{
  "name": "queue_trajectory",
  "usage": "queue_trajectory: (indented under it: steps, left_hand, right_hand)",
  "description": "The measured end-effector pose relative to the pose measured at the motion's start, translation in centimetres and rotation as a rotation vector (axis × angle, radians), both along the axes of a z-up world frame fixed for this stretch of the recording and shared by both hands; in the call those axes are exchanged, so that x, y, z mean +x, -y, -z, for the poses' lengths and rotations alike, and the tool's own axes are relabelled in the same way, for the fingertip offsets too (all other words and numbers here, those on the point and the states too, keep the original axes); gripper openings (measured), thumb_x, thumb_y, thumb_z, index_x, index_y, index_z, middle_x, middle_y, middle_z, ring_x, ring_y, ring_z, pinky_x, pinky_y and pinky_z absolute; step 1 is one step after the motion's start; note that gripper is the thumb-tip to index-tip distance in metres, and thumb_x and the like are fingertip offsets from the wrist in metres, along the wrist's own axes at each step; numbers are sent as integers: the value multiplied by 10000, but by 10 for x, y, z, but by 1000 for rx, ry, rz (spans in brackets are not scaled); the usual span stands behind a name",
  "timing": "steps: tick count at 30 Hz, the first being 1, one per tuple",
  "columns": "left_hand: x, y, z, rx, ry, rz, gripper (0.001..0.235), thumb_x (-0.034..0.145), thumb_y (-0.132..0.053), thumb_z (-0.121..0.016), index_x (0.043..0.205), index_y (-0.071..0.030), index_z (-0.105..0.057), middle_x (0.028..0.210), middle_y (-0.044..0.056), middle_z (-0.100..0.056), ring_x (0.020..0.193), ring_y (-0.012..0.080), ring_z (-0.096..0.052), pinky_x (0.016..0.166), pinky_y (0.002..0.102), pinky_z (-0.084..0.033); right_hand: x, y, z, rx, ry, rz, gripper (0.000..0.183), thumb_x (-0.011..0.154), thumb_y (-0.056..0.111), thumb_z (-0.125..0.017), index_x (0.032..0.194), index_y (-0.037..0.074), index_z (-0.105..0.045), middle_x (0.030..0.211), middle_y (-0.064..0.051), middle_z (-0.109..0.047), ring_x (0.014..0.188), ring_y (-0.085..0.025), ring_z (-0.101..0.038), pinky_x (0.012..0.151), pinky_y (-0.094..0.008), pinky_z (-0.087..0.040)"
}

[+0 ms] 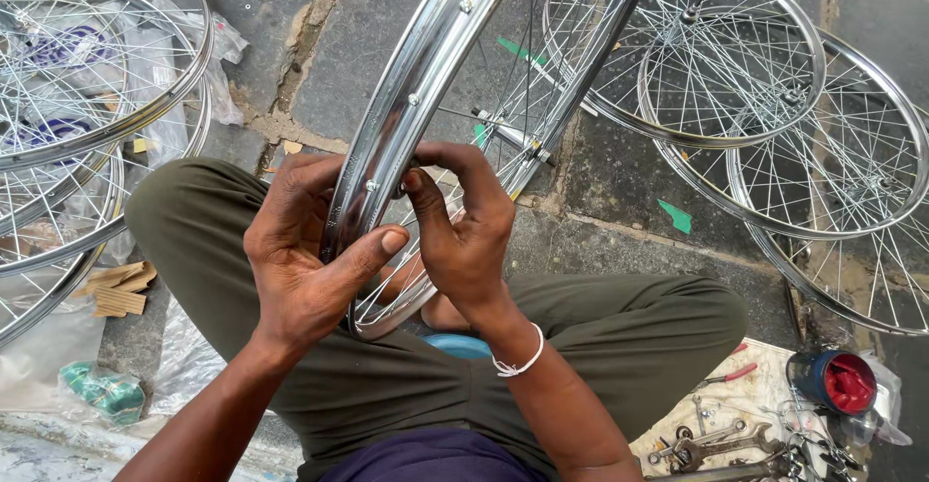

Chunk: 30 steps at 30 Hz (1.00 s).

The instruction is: The person sits on the ground and repeatedly inserts small metal pieces into holes along the rim of a bicycle wheel. They rotate the wheel to access different sections and continue inserting pieces around the circumference.

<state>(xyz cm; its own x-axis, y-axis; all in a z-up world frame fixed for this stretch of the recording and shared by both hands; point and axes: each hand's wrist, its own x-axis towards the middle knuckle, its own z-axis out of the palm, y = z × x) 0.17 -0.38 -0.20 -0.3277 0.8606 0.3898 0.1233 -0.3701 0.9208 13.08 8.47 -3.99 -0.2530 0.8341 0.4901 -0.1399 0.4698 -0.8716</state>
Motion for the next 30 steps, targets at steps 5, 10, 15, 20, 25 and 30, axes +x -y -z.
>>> queue_trajectory:
  steps: [5, 10, 15, 20, 25, 30]
  left_hand:
    - [-2, -3, -1, -13, 10, -6, 535, 920, -112, -822, 1354, 27, -541, 1213, 71, -612, 1117, 116, -653, 952, 278, -578]
    - [-2, -4, -2, -10, 18, 17, 482, 910, -114, -831, 1289, 27, -569, 1150, 84, -661, 1070, 129, -693, 944, 293, -599]
    - [0, -1, 3, 4, -40, 4, 470, 882, -108, -844, 1253, 30, -591, 1154, 79, -600, 1032, 116, -638, 888, 276, -570]
    - [0, -2, 0, 14, -19, 17, 454, 898, -121, -842, 1252, 29, -600, 1168, 77, -610, 1054, 121, -648, 918, 280, -574]
    - [2, -1, -2, -34, 4, -32, 531, 882, -153, -835, 1302, 36, -571, 1145, 70, -651, 1024, 112, -681, 890, 264, -589]
    - [-1, -1, -11, -160, -186, -194, 362, 842, -116, -880, 1124, 31, -708, 993, 86, -656, 790, 112, -601, 670, 265, -498]
  right_hand:
    - [16, -23, -19, -88, 20, -495, 309, 1059, 132, -665, 1344, 23, -623, 1235, -114, -678, 1172, -183, -624, 1096, -351, -483]
    - [24, -46, -21, -72, 134, -709, 509, 982, 98, -727, 1451, 16, -551, 1428, -155, -634, 1394, -238, -571, 1232, -412, -434]
    - [26, -39, -18, -58, 211, -565, 454, 934, 54, -757, 1363, 18, -614, 1278, -126, -724, 1274, -244, -683, 1188, -420, -505]
    - [22, -37, -32, 77, 231, -537, 426, 928, 68, -744, 1327, 8, -608, 1242, -154, -694, 1215, -300, -666, 1094, -439, -509]
    - [-3, -26, -9, 578, 295, 129, 303, 916, 261, -761, 1061, 63, -584, 963, -126, -652, 912, -347, -667, 852, -492, -523]
    - [-18, 5, 13, 404, 87, 126, 380, 1068, 314, -622, 1275, 3, -553, 1262, -163, -651, 1161, -333, -664, 1000, -432, -531]
